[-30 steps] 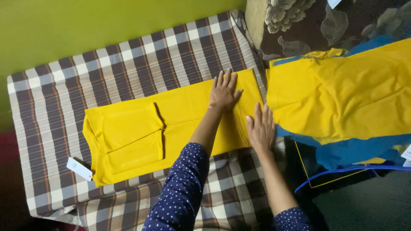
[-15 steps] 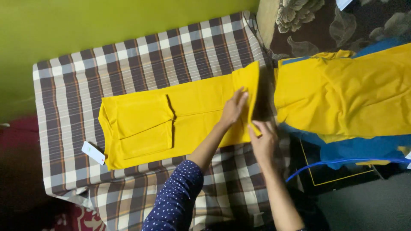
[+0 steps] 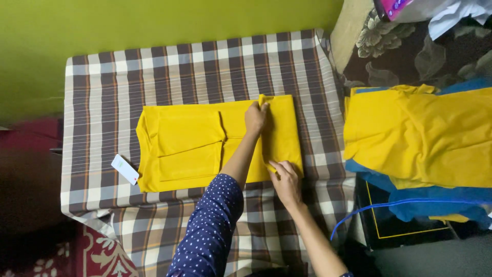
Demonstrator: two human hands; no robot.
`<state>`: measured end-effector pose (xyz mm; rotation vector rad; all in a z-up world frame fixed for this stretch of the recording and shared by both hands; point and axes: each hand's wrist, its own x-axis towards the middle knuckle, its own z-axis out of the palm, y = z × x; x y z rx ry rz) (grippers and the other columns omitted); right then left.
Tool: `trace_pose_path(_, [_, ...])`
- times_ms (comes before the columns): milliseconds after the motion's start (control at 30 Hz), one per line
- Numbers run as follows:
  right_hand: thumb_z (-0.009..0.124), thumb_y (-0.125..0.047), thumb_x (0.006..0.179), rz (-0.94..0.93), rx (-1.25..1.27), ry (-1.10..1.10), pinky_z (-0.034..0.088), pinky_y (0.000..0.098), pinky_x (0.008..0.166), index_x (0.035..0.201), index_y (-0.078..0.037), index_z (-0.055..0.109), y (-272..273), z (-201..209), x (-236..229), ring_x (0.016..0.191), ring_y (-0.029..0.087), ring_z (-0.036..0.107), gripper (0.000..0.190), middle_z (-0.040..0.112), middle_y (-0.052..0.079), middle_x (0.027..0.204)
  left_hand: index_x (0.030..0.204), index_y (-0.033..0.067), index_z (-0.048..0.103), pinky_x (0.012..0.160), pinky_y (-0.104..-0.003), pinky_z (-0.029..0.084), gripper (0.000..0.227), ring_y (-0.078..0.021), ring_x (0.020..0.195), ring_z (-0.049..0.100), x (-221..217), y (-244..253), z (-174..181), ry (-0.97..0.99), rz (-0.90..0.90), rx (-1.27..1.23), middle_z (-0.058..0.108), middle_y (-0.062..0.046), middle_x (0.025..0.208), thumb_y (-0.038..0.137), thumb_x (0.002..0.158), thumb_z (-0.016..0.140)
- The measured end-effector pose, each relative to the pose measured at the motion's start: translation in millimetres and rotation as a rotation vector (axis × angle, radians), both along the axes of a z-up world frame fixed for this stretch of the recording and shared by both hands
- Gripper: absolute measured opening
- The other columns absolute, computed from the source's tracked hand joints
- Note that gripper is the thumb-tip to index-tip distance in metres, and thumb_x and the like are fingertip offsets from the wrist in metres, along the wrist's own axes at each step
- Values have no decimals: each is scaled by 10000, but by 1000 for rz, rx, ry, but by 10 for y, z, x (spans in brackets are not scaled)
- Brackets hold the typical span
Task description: Folding a yellow t-shirt on a checkered table cloth.
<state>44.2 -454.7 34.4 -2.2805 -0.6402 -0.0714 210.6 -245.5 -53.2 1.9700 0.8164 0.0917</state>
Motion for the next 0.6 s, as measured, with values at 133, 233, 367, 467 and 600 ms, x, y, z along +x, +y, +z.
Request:
trace_pose_path(133, [772,-49,869,-10,16,94,613,358,745,1140,-119,776,58,-44,-26,920,250,691,280,689,58,949,1143,102,669,944,-536,556,424,-437,1107,694,21,75,-132,58,-13,46,741,-231,1063,484,963,624])
trace_pose_path(233, [800,-92,849,-20,-35,42,619,340,732,1120,-148,781,46,-190,-30,929,239,694,278,688,35,946,1126,97,662,933,-545,560,416,-446,1093,697,29,79,-153,64,-20,55,738,-243,1044,479,970,617])
trace_pose_path(367, [793,-82,841,-16,2,61,621,382,734,1122,-161,778,42,-196,-6,928,266,709,292,693,47,946,1123,72,640,939,-564,552,392,-471,1095,686,-33,60,39,53,-30,57,724,-277,1050,437,988,594])
trace_pose_path(467, [808,-99,844,-19,74,53,616,377,715,1096,-156,791,38,-67,-15,903,274,717,259,699,52,921,1154,58,617,966,-581,536,412,-494,1123,667,-120,51,324,48,-19,10,711,-311,1078,437,1005,554])
trace_pose_path(600, [825,-82,846,-135,267,42,595,366,733,1097,-156,809,-58,292,33,922,283,727,262,723,69,936,1167,42,606,976,-604,518,477,-510,1129,658,69,82,179,22,-9,-39,696,-349,1090,483,1006,519])
